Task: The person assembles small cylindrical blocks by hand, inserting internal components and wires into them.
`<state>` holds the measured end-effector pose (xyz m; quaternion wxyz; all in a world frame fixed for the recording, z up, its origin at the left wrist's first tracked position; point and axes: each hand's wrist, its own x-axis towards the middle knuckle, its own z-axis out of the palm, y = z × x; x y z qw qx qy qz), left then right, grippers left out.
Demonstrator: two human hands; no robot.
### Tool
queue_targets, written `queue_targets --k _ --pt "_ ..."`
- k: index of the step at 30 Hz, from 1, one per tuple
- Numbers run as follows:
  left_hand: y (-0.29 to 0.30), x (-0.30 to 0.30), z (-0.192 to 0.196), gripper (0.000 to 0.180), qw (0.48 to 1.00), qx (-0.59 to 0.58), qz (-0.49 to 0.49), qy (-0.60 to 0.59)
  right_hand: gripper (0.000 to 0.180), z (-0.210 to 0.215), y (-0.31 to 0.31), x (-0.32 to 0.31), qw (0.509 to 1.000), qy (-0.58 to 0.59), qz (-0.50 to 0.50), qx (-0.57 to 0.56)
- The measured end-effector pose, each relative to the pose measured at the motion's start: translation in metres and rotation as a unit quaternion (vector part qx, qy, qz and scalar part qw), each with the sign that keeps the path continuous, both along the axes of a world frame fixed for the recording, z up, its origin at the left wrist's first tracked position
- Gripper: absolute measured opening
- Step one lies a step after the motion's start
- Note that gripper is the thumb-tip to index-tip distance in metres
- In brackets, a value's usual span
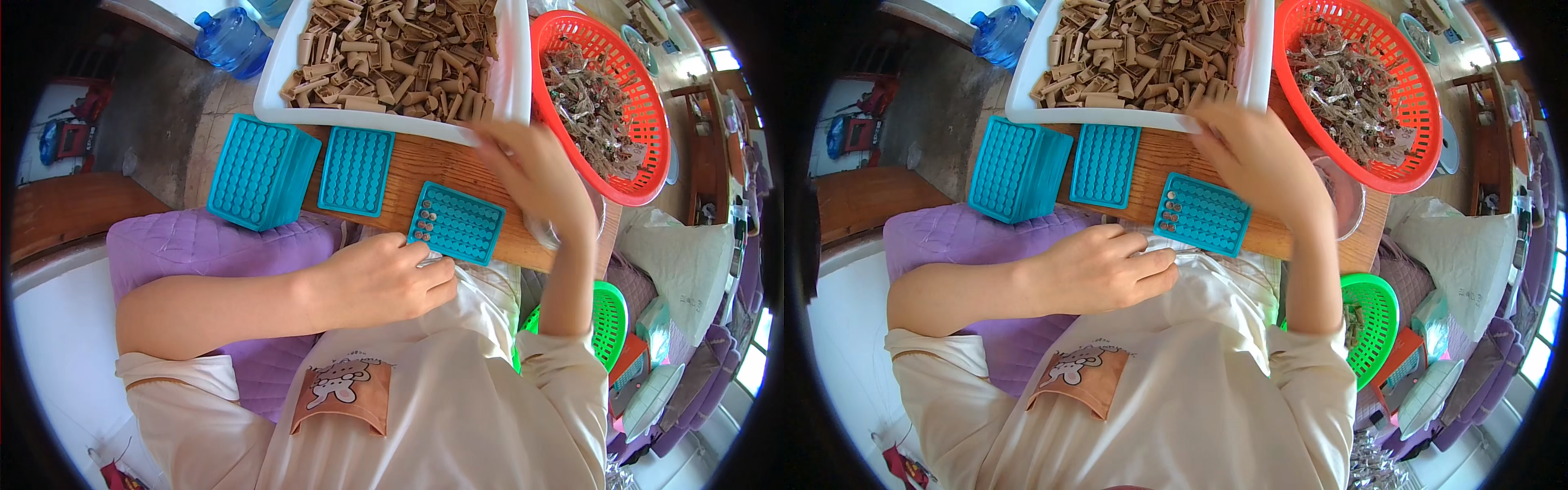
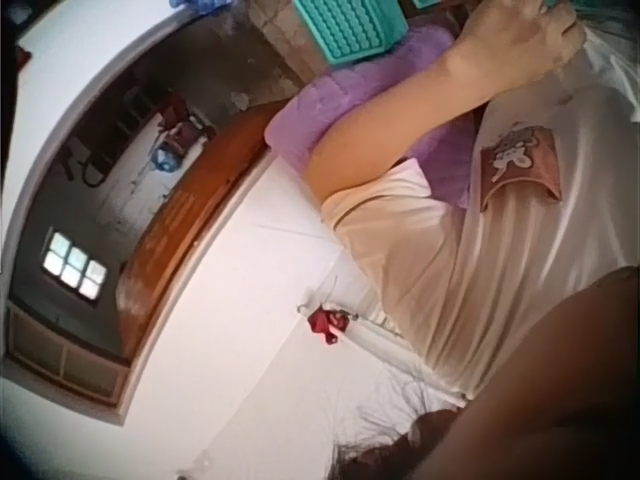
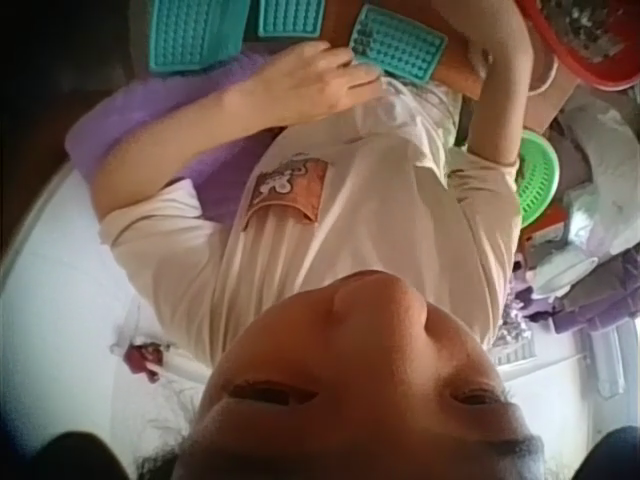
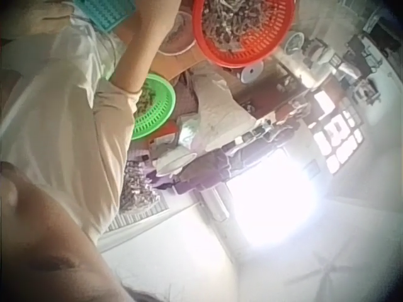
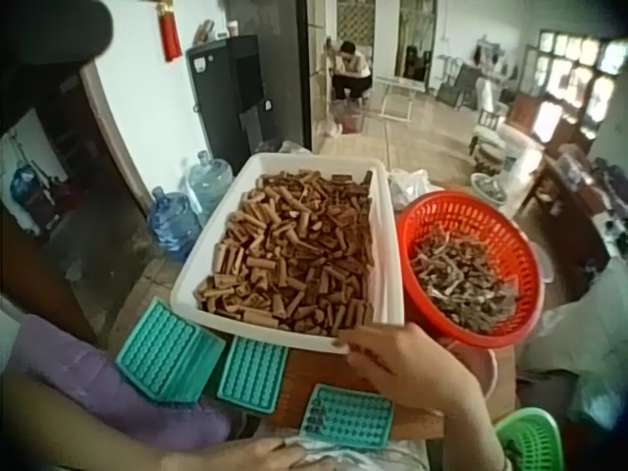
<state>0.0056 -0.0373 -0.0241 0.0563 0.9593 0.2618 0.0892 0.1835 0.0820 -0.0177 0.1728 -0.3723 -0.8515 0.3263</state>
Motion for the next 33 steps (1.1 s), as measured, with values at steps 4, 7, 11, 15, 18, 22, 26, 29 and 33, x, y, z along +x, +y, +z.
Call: queue_targets --k 4,7,11,15,18,22,26,29,33 --pt "0.002 0.002 0.004 0.01 1.0 -0.004 -0.017 0.01 0.026 -0.073 0.097 -0.066 0.979 -0.161 -0.016 0.126" --pt "0.004 0.001 0.003 0.009 0.999 -0.02 -0.025 0.017 0.028 -0.112 0.124 -0.081 0.953 -0.267 -0.034 0.14" --pt "0.002 -0.003 0.006 0.008 0.999 -0.021 -0.022 0.032 0.025 -0.099 0.121 -0.078 0.957 -0.286 -0.006 0.057" --pt "0.004 -0.005 0.004 0.007 0.997 -0.027 -0.019 0.063 0.025 -0.084 0.111 -0.058 0.987 -0.159 0.03 0.023" --pt "0.007 -0.005 0.005 0.007 0.998 -0.029 -0.015 0.049 0.025 -0.069 0.099 -0.05 0.995 -0.086 0.032 -0.042" --pt "0.02 -0.002 0.021 0.016 0.993 -0.108 0.052 -0.018 0.024 -0.04 0.076 -0.034 0.993 0.075 -0.065 -0.061" --pt "0.032 0.007 0.032 0.032 0.828 -0.267 0.302 -0.389 0.023 -0.002 0.027 -0.016 0.96 0.265 0.005 -0.093" --pt "0.037 -0.001 0.032 0.03 0.635 -0.502 0.332 -0.485 0.025 0.015 -0.007 -0.004 0.965 0.246 0.081 -0.046" --pt "0.044 -0.004 0.04 0.026 0.526 -0.727 0.263 -0.355 0.031 0.024 -0.017 0.005 0.972 0.203 0.116 0.022"
